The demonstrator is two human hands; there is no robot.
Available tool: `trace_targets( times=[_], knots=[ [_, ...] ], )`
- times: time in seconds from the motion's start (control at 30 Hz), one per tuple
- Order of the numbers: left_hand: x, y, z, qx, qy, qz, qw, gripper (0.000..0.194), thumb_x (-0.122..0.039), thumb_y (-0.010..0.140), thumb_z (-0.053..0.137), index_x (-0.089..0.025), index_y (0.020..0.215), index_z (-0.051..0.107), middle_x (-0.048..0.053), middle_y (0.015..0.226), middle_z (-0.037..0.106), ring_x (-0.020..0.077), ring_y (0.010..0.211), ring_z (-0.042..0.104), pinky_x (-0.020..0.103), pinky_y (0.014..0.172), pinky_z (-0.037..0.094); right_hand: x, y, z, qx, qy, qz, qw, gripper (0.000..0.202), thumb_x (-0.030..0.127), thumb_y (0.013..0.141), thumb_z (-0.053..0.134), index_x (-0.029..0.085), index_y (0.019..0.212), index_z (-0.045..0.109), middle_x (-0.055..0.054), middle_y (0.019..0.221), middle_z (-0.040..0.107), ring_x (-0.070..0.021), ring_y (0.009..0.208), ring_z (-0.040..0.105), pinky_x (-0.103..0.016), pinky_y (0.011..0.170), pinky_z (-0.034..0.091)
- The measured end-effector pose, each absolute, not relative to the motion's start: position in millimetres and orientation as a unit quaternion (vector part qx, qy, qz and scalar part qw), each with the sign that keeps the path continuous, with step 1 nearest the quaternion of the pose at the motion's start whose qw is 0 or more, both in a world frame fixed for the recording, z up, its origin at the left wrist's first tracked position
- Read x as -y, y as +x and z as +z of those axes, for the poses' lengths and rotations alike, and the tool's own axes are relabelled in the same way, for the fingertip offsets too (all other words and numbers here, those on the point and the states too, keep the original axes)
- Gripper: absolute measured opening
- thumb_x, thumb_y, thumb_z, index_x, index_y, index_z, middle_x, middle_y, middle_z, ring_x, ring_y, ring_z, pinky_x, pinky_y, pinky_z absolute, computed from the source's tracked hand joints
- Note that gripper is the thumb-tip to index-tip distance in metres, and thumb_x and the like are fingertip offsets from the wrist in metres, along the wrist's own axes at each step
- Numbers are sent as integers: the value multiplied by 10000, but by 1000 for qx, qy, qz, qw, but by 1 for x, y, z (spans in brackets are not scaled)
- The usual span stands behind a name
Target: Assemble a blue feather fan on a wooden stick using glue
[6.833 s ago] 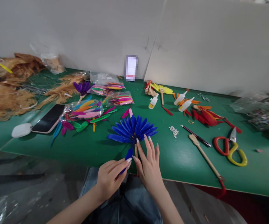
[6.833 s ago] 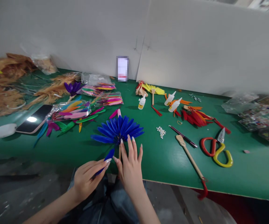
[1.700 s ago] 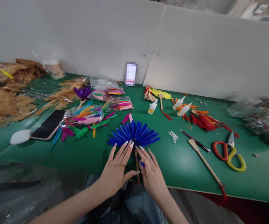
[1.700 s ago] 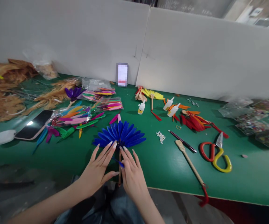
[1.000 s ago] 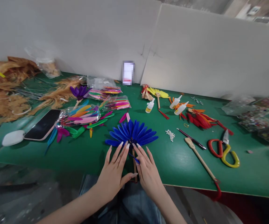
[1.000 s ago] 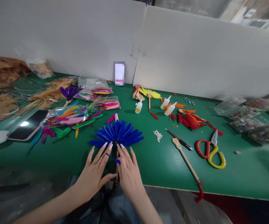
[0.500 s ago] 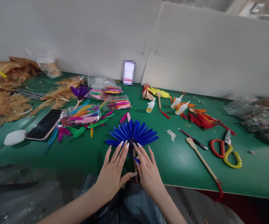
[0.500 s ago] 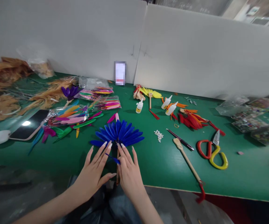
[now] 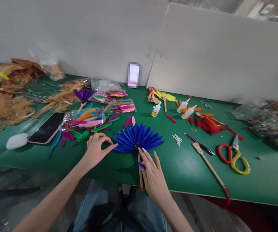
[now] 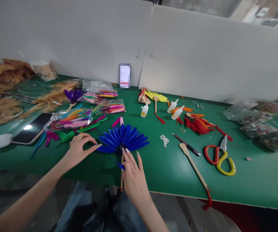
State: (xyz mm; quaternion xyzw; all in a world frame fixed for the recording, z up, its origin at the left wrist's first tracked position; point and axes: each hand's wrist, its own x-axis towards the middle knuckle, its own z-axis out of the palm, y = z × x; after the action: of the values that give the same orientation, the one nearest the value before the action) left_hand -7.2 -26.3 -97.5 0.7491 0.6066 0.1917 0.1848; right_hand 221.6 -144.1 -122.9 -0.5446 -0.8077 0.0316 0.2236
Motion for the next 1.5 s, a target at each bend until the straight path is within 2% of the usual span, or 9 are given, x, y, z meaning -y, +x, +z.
trace_targets(
  times=[0.17, 0.37, 0.77, 1.07, 1.3, 1.43, 1.5],
  knots=[
    [20, -5, -96, -577, 757, 195, 236, 248, -447, 767, 631, -209, 695, 622, 46, 976, 545, 258, 1001, 493, 485, 951, 324, 144, 221, -123, 808, -546, 29, 218, 189, 71, 927, 311, 167, 991, 460, -113, 1485, 352, -213, 1412, 224, -515, 1142, 182],
    [13, -5, -93, -539, 777, 221, 239, 269, -447, 798, 596, -203, 686, 586, 39, 916, 558, 242, 972, 518, 475, 967, 311, 144, 221, -123, 805, -547, 37, 226, 178, 77, 927, 334, 169, 998, 469, -110, 1477, 368, -212, 1407, 241, -514, 1146, 195],
    [5, 1, -108, -555, 789, 231, 129, 291, -470, 800, 619, -204, 682, 608, 51, 943, 538, 251, 947, 475, 423, 869, 361, 143, 221, -119, 803, -547, 38, 234, 185, 75, 917, 340, 173, 980, 483, -119, 1445, 419, -213, 1390, 285, -512, 1144, 221],
    [7, 2, -108, -559, 792, 216, 119, 317, -482, 813, 597, -196, 677, 601, 56, 948, 532, 255, 948, 464, 414, 840, 369, 143, 219, -117, 805, -546, 23, 230, 205, 72, 918, 324, 162, 986, 495, -134, 1420, 448, -230, 1373, 322, -536, 1137, 219],
    [8, 4, -106, -565, 798, 195, 81, 303, -466, 807, 607, -196, 675, 563, 62, 956, 535, 280, 955, 467, 411, 806, 373, 142, 218, -115, 797, -550, 23, 250, 219, 69, 906, 335, 161, 985, 517, -124, 1401, 477, -201, 1365, 340, -494, 1155, 217],
    [12, 6, -104, -582, 785, 211, 22, 334, -518, 795, 600, -199, 733, 520, 73, 900, 531, 291, 923, 487, 392, 765, 388, 141, 218, -113, 796, -554, 26, 241, 222, 73, 910, 323, 172, 963, 514, -107, 1419, 456, -199, 1368, 333, -502, 1153, 219],
    [19, 9, -101, -583, 775, 243, -23, 328, -518, 826, 562, -190, 832, 552, 108, 958, 543, 317, 982, 493, 405, 783, 392, 140, 218, -112, 797, -555, 24, 240, 226, 69, 907, 320, 170, 969, 513, -105, 1420, 456, -202, 1366, 337, -508, 1153, 211]
  ],
)
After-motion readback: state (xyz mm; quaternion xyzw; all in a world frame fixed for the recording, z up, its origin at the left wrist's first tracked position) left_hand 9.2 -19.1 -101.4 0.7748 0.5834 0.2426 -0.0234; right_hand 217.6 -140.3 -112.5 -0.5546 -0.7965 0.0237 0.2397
